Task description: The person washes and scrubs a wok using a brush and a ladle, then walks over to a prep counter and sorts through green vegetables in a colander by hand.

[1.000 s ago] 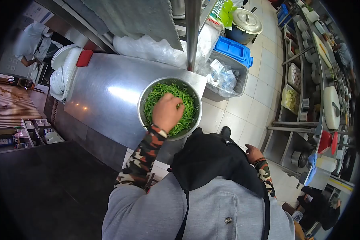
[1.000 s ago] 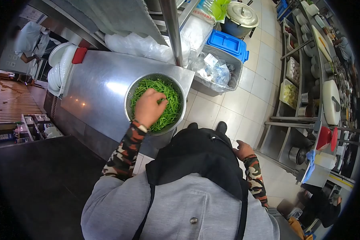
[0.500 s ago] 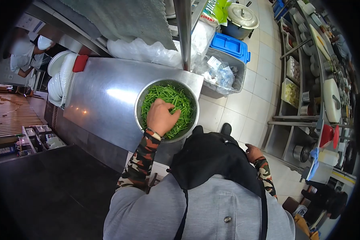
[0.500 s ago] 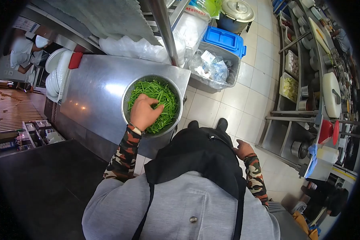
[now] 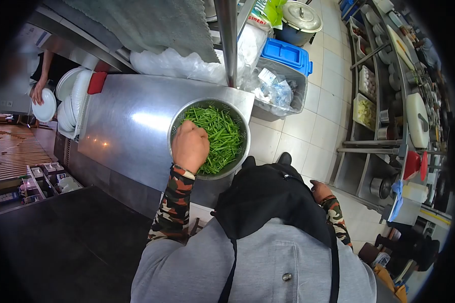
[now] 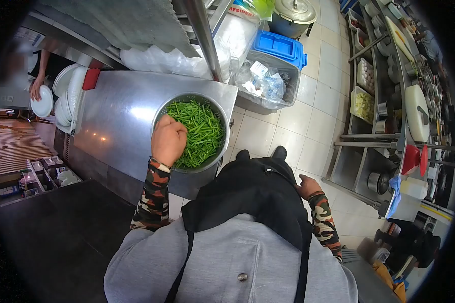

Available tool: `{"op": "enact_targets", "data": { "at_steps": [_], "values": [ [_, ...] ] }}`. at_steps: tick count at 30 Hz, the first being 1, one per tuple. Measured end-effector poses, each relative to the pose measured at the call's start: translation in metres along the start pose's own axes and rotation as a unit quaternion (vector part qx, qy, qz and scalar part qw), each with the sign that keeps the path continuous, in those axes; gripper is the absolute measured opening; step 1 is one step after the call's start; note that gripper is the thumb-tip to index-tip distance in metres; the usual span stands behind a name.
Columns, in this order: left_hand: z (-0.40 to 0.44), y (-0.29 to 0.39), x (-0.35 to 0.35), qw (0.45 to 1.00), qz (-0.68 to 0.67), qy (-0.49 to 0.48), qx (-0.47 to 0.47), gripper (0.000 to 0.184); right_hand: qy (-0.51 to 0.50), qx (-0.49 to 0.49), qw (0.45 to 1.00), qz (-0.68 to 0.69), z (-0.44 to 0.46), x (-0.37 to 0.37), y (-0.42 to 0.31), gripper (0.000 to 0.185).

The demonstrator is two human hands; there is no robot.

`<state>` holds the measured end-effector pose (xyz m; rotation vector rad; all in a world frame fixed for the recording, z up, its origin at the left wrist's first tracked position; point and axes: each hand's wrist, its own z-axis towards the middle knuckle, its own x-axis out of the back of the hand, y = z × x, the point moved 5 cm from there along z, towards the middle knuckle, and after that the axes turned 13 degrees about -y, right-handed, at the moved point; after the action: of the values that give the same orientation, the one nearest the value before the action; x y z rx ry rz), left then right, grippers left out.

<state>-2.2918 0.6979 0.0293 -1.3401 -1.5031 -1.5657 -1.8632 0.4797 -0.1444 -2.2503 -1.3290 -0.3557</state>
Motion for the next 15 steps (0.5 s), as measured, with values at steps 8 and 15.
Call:
{"op": "enact_targets", "data": {
  "at_steps": [8,15],
  "values": [
    [0.009,0.02,-0.031,0.997,-0.037,-0.057,-0.026,0.013,0.005,0.001,1.0,0.026,-0.014,0.014,-0.008,0.059],
    [0.0,-0.002,-0.016,0.998,-0.022,-0.017,0.049,0.009,0.001,-0.02,1.0,-0.005,0.005,0.0,0.013,0.057]
  ]
}}
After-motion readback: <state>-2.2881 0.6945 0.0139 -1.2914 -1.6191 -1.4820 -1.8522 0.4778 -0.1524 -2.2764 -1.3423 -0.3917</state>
